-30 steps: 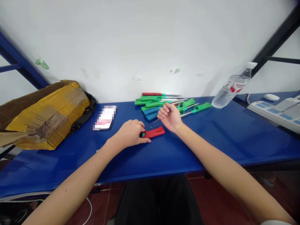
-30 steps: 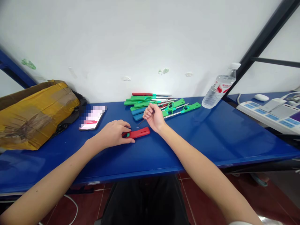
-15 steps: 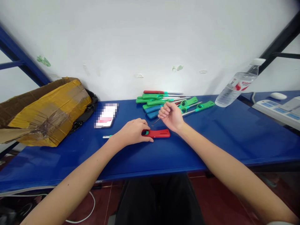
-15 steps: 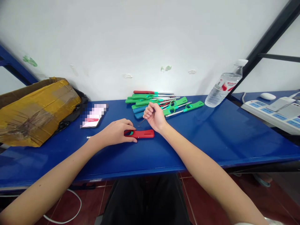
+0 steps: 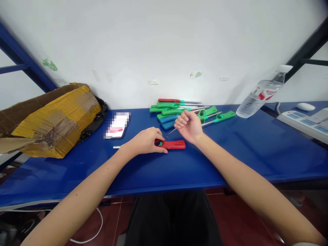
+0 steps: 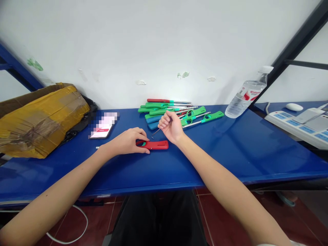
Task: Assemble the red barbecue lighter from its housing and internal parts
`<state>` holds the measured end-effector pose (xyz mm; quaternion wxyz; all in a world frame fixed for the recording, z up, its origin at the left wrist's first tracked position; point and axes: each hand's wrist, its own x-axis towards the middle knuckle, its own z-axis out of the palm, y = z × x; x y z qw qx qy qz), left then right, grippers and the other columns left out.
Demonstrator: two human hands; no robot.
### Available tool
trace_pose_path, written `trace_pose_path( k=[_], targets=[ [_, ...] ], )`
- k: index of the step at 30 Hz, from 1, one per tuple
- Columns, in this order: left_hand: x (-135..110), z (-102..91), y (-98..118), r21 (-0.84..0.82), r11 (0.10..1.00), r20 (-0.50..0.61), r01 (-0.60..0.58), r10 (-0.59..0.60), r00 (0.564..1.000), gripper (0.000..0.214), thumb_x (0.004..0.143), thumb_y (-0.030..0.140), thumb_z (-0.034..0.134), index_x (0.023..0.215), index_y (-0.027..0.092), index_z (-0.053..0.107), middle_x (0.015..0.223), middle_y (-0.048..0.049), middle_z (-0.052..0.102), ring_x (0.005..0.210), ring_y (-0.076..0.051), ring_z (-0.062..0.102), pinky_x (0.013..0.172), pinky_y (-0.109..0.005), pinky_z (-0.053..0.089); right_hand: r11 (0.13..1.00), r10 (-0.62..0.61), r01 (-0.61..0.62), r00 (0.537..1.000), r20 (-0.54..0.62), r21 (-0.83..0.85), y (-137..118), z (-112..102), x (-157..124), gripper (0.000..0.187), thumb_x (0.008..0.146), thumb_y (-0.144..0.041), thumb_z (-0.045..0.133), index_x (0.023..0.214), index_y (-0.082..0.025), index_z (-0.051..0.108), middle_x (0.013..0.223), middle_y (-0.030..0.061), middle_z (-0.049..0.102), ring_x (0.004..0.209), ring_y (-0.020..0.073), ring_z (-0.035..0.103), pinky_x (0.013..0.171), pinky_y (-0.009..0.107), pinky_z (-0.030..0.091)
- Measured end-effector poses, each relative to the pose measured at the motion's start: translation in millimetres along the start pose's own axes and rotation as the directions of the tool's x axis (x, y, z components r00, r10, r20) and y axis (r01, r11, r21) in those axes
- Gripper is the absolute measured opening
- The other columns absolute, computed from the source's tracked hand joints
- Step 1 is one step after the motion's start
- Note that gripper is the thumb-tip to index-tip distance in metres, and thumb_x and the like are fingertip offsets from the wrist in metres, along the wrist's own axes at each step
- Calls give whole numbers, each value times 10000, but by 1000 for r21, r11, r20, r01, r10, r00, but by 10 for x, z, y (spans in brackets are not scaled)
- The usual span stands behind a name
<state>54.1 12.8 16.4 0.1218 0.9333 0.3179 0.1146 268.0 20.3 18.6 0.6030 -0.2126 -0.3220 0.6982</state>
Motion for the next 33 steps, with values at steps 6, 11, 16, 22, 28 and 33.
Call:
trace_pose_path(
  k=[6, 11, 16, 22, 28, 33],
  targets=[
    [-13, -28, 46, 11, 1000, 9, -19, 19, 1000, 427, 789, 586, 712, 964, 199, 754, 1035, -69, 683, 958, -237, 623, 813, -334, 470, 999, 5, -4, 1000, 25, -37, 74, -15, 9, 446, 883, -295, 543, 548, -213, 261, 497, -60, 241, 460, 99, 270, 472, 224, 341],
    [-11, -18, 48, 25, 999, -1, -26, 26, 1000, 447, 788, 604, 704, 967, 197, 751, 1030, -75, 691, 956, -243, 622, 816, -338, 472, 999, 5, -5, 1000, 8, -41, 53, -8, 9, 452, 879, -299, 544, 555, -213, 242, 494, -60, 242, 458, 100, 262, 469, 231, 336],
    [33, 33, 49, -55, 997, -93, 52, -57, 994, 410, 911, 562, 562, 936, 201, 756, 946, -64, 717, 872, -208, 645, 809, -323, 478, 1000, -11, 11, 1000, -16, 1, -13, 17, -1, 436, 876, -275, 526, 558, -214, 233, 482, -56, 255, 456, 102, 261, 464, 230, 335],
    [150, 148, -23, -142, 975, -205, 168, -195, 959, 283, 871, 423, 633, 961, 182, 753, 936, -68, 729, 828, -194, 655, 738, -285, 495, 997, -51, 52, 999, -17, 51, -102, 16, 7, 470, 883, -277, 542, 571, -217, 195, 477, -57, 243, 447, 104, 276, 455, 232, 341],
    [315, 208, -75, -210, 959, -157, 193, -228, 961, 154, 795, 338, 712, 862, 224, 791, 850, -31, 736, 753, -173, 643, 662, -254, 459, 996, -74, 76, 996, -41, 54, -170, -5, 20, 452, 911, -279, 478, 561, -209, 201, 491, -54, 244, 449, 96, 286, 461, 228, 341],
    [338, 191, -77, -187, 962, -96, 201, -222, 970, 138, 842, 296, 656, 798, 205, 751, 769, -6, 724, 699, -157, 637, 637, -247, 438, 996, -90, 92, 993, -81, 18, -223, 9, 15, 471, 923, -299, 477, 563, -206, 188, 500, -54, 225, 450, 96, 269, 458, 224, 344]
  ],
)
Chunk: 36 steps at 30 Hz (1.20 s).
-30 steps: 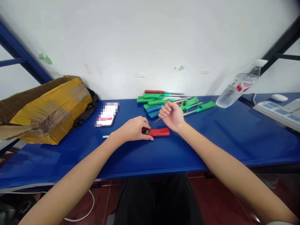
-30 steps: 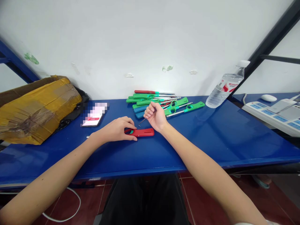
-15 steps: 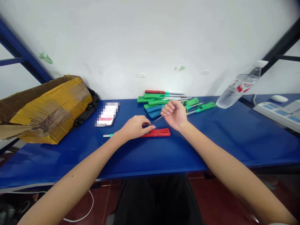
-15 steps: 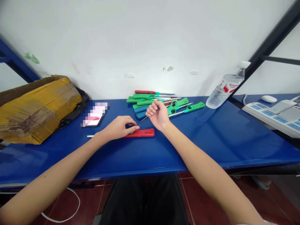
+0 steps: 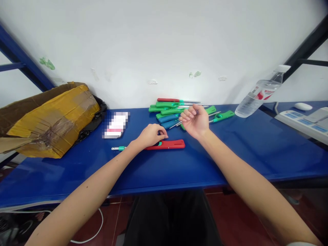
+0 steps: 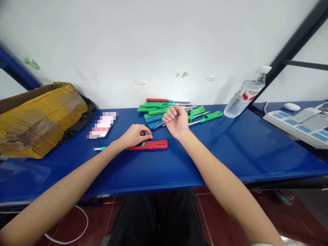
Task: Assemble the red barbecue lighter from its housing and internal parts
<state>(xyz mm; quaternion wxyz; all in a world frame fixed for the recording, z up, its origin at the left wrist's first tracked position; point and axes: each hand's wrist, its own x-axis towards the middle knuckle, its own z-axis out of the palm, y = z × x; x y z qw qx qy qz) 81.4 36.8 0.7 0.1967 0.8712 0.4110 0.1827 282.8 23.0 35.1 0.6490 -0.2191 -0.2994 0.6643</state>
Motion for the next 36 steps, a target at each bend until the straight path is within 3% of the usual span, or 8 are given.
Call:
trace_pose_path(
  k=[5, 10, 14, 20, 24, 27, 29, 36],
  targets=[
    [-34, -25, 1, 94, 994, 45, -59, 55, 997, 197, 908, 290, 552, 809, 176, 679, 790, -52, 687, 816, -215, 620, 730, -301, 455, 1000, -4, 4, 1000, 5, 8, -9, -5, 2, 465, 932, -304, 460, 573, -204, 183, 500, -53, 221, 451, 95, 273, 462, 220, 357],
    [-42, -10, -29, 100, 993, -13, -65, 67, 998, 215, 969, 282, 432, 921, 168, 608, 909, -83, 662, 852, -229, 602, 766, -341, 462, 999, 5, -5, 1000, 9, 44, -46, -18, 0, 453, 943, -293, 428, 568, -204, 190, 493, -52, 221, 444, 94, 273, 450, 218, 346],
    [-5, 5, -83, 78, 995, -99, -55, 63, 993, 218, 995, 299, 388, 960, 188, 572, 872, -53, 647, 769, -200, 597, 690, -309, 449, 999, 12, -13, 1000, 27, 52, -82, -2, -19, 476, 937, -308, 462, 562, -207, 187, 483, -60, 205, 428, 91, 233, 420, 216, 315],
    [54, -51, -200, 81, 996, -325, -30, 55, 944, 178, 981, 273, 409, 939, 181, 555, 897, -62, 624, 842, -202, 583, 794, -335, 449, 998, 36, -39, 998, 49, 51, -57, 19, -35, 484, 942, -304, 468, 551, -210, 199, 471, -62, 214, 420, 89, 237, 420, 222, 308],
    [74, -98, -157, -176, 984, -464, 12, -94, 881, 137, 919, 280, 535, 910, 163, 605, 769, -29, 628, 712, -158, 581, 718, -294, 474, 998, 19, -22, 999, 48, 65, -77, 10, -31, 483, 941, -304, 470, 547, -209, 206, 470, -60, 226, 422, 89, 250, 425, 225, 306],
    [81, -108, -72, -513, 858, -402, 14, -255, 880, 242, 858, 299, 618, 1022, 126, 662, 761, -33, 660, 655, -136, 586, 640, -272, 495, 998, 8, -11, 999, 37, 67, -105, 19, -38, 485, 944, -305, 464, 544, -209, 208, 468, -59, 230, 420, 89, 253, 426, 227, 302],
    [76, -106, -30, -640, 768, -323, 22, -295, 899, 322, 834, 331, 654, 1070, 115, 694, 790, -45, 683, 650, -127, 588, 628, -270, 511, 998, 8, -10, 999, 33, 60, -114, 30, -46, 489, 945, -308, 469, 546, -208, 203, 469, -59, 227, 418, 88, 254, 427, 228, 303],
    [32, -110, -20, -759, 648, -173, 69, -303, 937, 254, 768, 363, 764, 830, 118, 738, 734, -45, 689, 610, -109, 592, 574, -249, 503, 991, 20, -29, 998, 64, 132, -107, 30, -57, 446, 935, -265, 431, 568, -215, 182, 465, -53, 231, 426, 97, 255, 420, 222, 321]
  ],
)
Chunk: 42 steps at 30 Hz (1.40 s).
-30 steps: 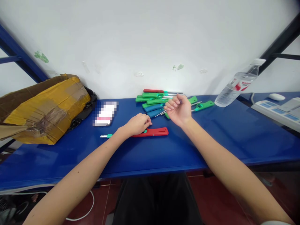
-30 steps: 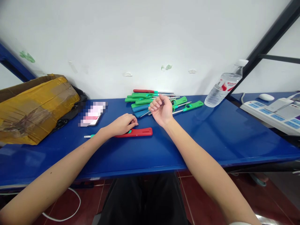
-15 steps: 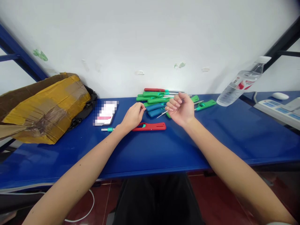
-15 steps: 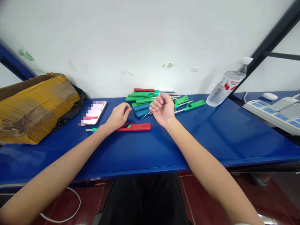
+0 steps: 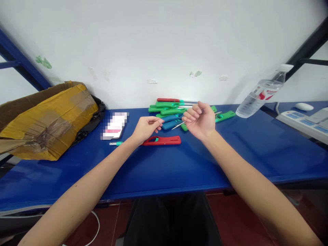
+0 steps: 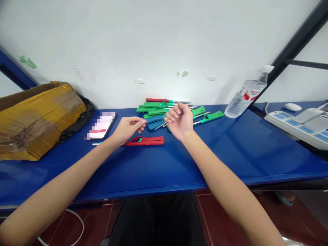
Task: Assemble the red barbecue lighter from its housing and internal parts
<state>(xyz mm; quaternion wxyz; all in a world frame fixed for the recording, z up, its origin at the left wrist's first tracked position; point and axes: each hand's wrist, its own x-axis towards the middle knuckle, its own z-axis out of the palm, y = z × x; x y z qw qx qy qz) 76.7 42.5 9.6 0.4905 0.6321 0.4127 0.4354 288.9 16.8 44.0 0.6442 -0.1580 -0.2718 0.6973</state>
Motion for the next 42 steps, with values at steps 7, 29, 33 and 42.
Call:
trace_pose_path(
  k=[7, 29, 33, 42],
  targets=[
    [-52, -17, 55, -307, 916, 48, 258, -256, 965, 279, 741, 353, 826, 870, 133, 710, 926, -85, 736, 855, -164, 705, 683, -231, 527, 998, -37, 36, 999, 30, 49, 12, 38, -41, 461, 822, -228, 538, 599, -217, 134, 473, -62, 212, 433, 95, 267, 423, 211, 352],
    [-162, 212, 177, -564, 755, 91, 333, -344, 934, 169, 898, 277, 694, 837, 120, 690, 849, -53, 718, 818, -123, 692, 718, -223, 503, 984, -107, 94, 991, 81, 149, 144, 136, -104, 364, 745, -171, 479, 637, -222, 135, 532, -45, 257, 497, 113, 316, 505, 227, 412],
    [-165, 220, 184, -559, 757, 65, 337, -366, 928, 170, 910, 263, 678, 826, 116, 684, 842, -57, 720, 796, -121, 695, 703, -224, 506, 983, -112, 101, 991, 68, 151, 142, 137, -106, 370, 739, -172, 483, 642, -221, 130, 537, -46, 252, 494, 110, 317, 502, 223, 414],
    [-164, 244, 201, -596, 734, 55, 326, -368, 928, 174, 920, 241, 664, 811, 105, 681, 805, -49, 713, 756, -108, 688, 722, -225, 524, 984, -129, 120, 990, 61, 131, 120, 142, -106, 387, 736, -178, 500, 645, -215, 126, 541, -46, 260, 491, 100, 332, 505, 215, 426]
  ],
)
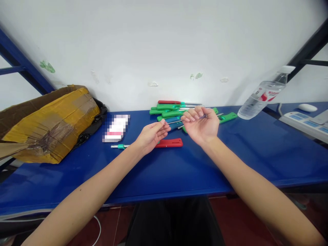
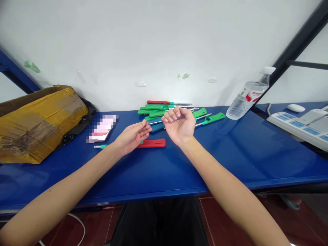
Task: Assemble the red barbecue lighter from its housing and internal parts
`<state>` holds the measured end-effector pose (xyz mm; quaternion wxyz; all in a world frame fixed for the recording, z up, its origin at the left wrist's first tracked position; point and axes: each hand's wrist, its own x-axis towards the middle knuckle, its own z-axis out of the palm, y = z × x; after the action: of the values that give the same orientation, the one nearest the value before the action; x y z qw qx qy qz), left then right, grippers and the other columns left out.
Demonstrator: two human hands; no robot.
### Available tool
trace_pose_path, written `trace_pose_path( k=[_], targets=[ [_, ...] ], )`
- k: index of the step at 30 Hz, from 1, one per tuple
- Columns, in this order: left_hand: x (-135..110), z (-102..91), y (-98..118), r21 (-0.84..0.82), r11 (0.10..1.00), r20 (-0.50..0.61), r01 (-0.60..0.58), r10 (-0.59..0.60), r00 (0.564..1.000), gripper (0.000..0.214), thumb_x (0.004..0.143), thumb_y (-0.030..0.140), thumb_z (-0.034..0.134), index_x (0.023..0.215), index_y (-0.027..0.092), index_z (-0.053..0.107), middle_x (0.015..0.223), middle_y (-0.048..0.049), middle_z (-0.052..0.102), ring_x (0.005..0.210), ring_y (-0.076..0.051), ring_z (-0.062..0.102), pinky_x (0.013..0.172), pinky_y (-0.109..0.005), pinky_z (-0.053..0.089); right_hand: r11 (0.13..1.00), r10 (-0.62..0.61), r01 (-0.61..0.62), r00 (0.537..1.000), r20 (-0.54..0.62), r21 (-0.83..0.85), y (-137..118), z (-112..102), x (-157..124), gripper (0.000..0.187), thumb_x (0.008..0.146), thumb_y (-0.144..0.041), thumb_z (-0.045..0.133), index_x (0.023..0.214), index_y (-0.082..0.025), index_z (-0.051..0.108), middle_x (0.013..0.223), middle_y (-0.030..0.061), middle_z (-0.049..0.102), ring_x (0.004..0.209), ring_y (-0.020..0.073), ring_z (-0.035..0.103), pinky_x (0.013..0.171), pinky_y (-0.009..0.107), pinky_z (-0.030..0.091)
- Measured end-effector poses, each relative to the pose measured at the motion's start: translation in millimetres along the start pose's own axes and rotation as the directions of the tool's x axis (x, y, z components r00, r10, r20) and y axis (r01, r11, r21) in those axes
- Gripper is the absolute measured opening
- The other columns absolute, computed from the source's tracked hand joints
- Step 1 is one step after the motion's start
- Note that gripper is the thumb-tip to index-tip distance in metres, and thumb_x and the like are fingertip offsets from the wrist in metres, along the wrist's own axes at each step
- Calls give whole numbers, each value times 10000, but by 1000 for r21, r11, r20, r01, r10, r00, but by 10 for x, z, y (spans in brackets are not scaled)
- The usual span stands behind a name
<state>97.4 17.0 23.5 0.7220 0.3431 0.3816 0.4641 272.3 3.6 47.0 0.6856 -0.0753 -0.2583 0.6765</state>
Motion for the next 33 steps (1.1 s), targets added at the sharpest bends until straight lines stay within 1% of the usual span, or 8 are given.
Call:
trace_pose_path(
  k=[3, 8, 19, 26, 29, 33],
  targets=[
    [6, -4, -4, -7, 1000, -11, -2, 2, 1000, 176, 919, 243, 666, 810, 106, 679, 801, -53, 714, 755, -108, 687, 719, -221, 527, 1000, 7, -7, 1000, 2, 4, 3, -1, -5, 376, 740, -179, 487, 645, -214, 125, 536, -44, 265, 491, 102, 328, 504, 217, 423],
    [7, -1, -17, -2, 1000, 2, -8, 8, 1000, 175, 915, 249, 673, 822, 101, 681, 806, -65, 719, 763, -113, 691, 719, -218, 531, 1000, 21, -21, 1000, 7, -1, 32, 0, -9, 360, 749, -179, 472, 637, -214, 132, 529, -36, 280, 502, 110, 330, 511, 225, 429],
    [6, -5, -30, -2, 1000, 8, -18, 18, 1000, 184, 902, 282, 691, 827, 114, 687, 842, -76, 723, 796, -116, 686, 806, -247, 526, 999, -4, 2, 999, -35, -44, 30, 20, -12, 380, 765, -190, 500, 630, -212, 146, 541, -44, 257, 490, 105, 338, 502, 216, 441],
    [-2, 11, -24, -12, 1000, -3, -10, 10, 1000, 181, 913, 270, 676, 825, 113, 688, 857, -77, 728, 818, -120, 688, 803, -240, 524, 998, -22, 19, 998, -52, -54, 28, 24, -9, 373, 761, -192, 491, 633, -214, 142, 543, -41, 259, 491, 112, 328, 489, 223, 434],
    [-5, 12, -27, -12, 1000, -1, -21, 21, 1000, 182, 913, 271, 678, 828, 111, 690, 859, -77, 730, 813, -117, 690, 790, -233, 526, 999, -22, 20, 999, -46, -41, 29, 25, -11, 354, 762, -189, 470, 634, -213, 140, 539, -38, 262, 493, 110, 327, 495, 221, 432],
    [-10, 18, -36, -7, 999, -15, -33, 33, 999, 176, 906, 272, 686, 836, 110, 695, 879, -83, 736, 836, -124, 697, 796, -233, 531, 998, -31, 28, 998, -54, -51, 32, 22, -10, 369, 768, -194, 487, 635, -211, 143, 540, -41, 264, 489, 107, 337, 499, 221, 434]
  ],
)
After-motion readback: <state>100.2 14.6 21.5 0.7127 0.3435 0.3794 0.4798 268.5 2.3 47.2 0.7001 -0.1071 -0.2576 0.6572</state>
